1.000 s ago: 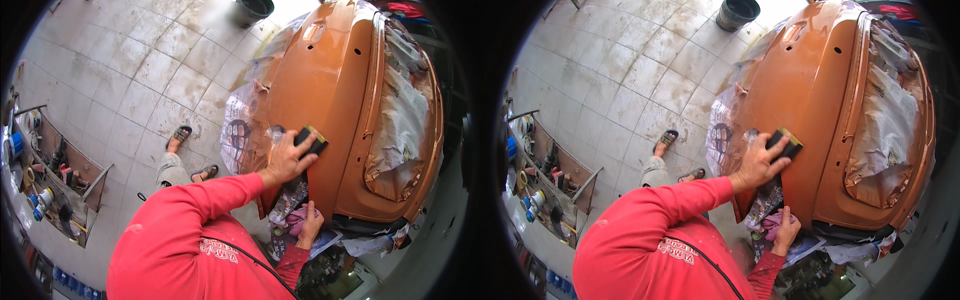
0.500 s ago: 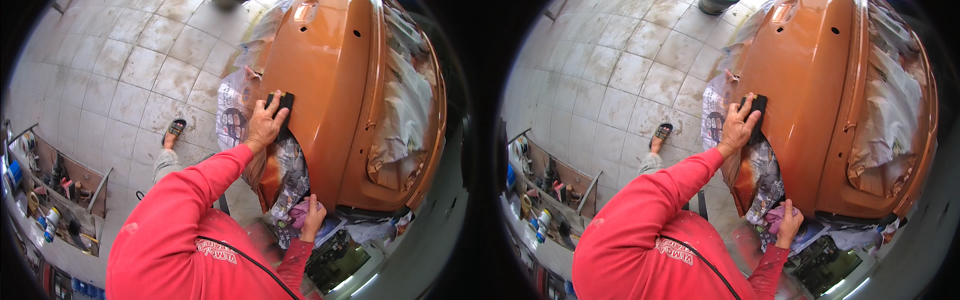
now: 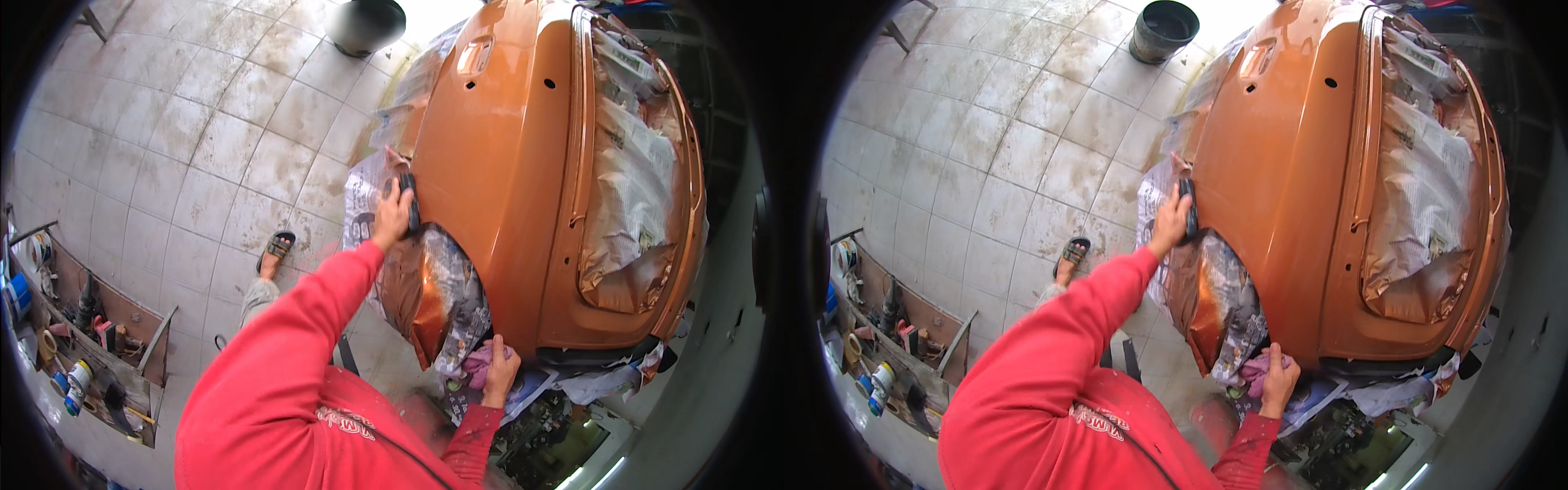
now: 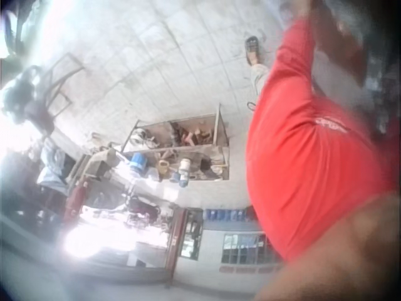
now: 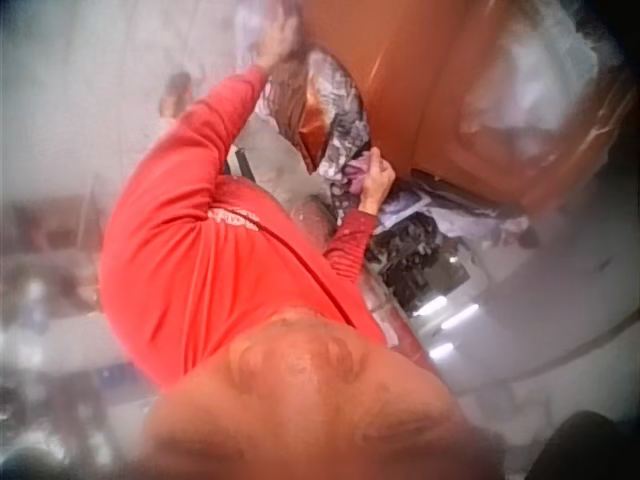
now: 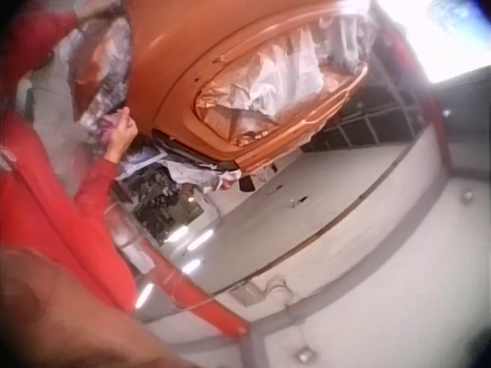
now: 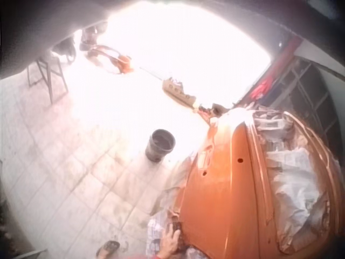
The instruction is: The person sands the surface of an orange car trunk lid with a sanding block, moving across different areas and occasionally wiping the surface with a cloth. The trunk lid is partially masked with protective film and newspaper.
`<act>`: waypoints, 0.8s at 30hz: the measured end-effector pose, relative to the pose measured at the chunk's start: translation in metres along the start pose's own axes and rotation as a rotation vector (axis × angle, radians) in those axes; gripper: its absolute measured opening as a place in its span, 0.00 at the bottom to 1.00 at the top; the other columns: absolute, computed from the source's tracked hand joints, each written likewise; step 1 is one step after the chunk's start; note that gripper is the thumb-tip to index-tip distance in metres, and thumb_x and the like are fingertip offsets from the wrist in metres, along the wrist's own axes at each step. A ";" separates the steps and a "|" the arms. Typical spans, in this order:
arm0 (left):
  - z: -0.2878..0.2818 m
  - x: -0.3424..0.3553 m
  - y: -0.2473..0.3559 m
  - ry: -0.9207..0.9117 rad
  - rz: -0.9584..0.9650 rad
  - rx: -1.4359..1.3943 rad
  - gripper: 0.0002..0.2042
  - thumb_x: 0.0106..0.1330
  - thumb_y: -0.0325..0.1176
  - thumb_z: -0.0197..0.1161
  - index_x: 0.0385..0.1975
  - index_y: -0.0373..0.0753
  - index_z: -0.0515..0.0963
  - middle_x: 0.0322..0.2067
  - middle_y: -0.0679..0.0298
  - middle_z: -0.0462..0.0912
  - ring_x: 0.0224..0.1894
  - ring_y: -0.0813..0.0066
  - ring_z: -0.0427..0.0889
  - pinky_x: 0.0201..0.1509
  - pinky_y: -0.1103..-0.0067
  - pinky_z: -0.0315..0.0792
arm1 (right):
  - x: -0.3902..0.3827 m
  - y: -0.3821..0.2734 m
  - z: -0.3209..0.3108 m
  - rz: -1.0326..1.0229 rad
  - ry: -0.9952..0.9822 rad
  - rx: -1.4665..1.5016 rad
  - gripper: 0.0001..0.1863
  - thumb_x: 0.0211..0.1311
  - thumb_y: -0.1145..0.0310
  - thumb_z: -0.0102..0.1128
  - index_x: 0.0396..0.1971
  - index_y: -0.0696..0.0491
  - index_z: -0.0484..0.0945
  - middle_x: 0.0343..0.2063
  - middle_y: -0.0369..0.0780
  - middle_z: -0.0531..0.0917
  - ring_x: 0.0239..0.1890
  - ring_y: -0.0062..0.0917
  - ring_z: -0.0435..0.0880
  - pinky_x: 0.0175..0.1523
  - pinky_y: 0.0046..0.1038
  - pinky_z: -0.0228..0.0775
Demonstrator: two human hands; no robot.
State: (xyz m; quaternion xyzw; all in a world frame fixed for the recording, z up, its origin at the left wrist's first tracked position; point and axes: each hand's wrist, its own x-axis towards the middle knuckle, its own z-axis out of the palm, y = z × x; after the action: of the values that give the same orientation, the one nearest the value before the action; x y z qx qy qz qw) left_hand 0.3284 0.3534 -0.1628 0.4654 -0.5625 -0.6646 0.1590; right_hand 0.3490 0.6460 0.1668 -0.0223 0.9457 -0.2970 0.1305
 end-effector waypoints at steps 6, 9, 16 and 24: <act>-0.007 0.020 0.028 -0.014 0.240 0.020 0.34 0.81 0.54 0.60 0.81 0.45 0.67 0.48 0.28 0.81 0.52 0.31 0.81 0.64 0.55 0.75 | -0.010 -0.005 0.002 0.053 0.056 0.009 0.26 0.80 0.51 0.67 0.33 0.62 0.88 0.27 0.38 0.88 0.29 0.21 0.83 0.40 0.28 0.75; -0.019 0.117 0.054 0.014 0.236 -0.010 0.33 0.81 0.53 0.61 0.81 0.46 0.67 0.59 0.21 0.76 0.64 0.28 0.78 0.71 0.51 0.71 | -0.005 -0.010 0.007 0.051 0.011 0.013 0.26 0.79 0.52 0.68 0.32 0.62 0.89 0.27 0.38 0.88 0.29 0.21 0.83 0.40 0.28 0.75; -0.015 -0.082 0.068 0.011 0.527 -0.005 0.34 0.76 0.45 0.70 0.80 0.45 0.70 0.58 0.40 0.75 0.61 0.39 0.79 0.70 0.57 0.74 | -0.017 -0.009 -0.001 0.106 0.057 -0.025 0.26 0.77 0.52 0.70 0.33 0.64 0.90 0.27 0.39 0.89 0.30 0.22 0.83 0.42 0.30 0.75; -0.031 0.119 0.133 -0.006 0.135 0.204 0.31 0.79 0.47 0.65 0.78 0.43 0.71 0.67 0.29 0.75 0.64 0.31 0.78 0.64 0.50 0.75 | -0.004 -0.012 0.005 0.070 0.034 -0.032 0.25 0.77 0.53 0.71 0.32 0.64 0.89 0.26 0.38 0.88 0.29 0.23 0.83 0.40 0.29 0.74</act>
State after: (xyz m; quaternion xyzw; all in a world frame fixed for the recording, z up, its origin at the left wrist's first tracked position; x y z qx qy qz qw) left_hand 0.2504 0.2053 -0.0944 0.4382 -0.6576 -0.5933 0.1535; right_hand 0.3534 0.6337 0.1708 0.0139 0.9526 -0.2774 0.1244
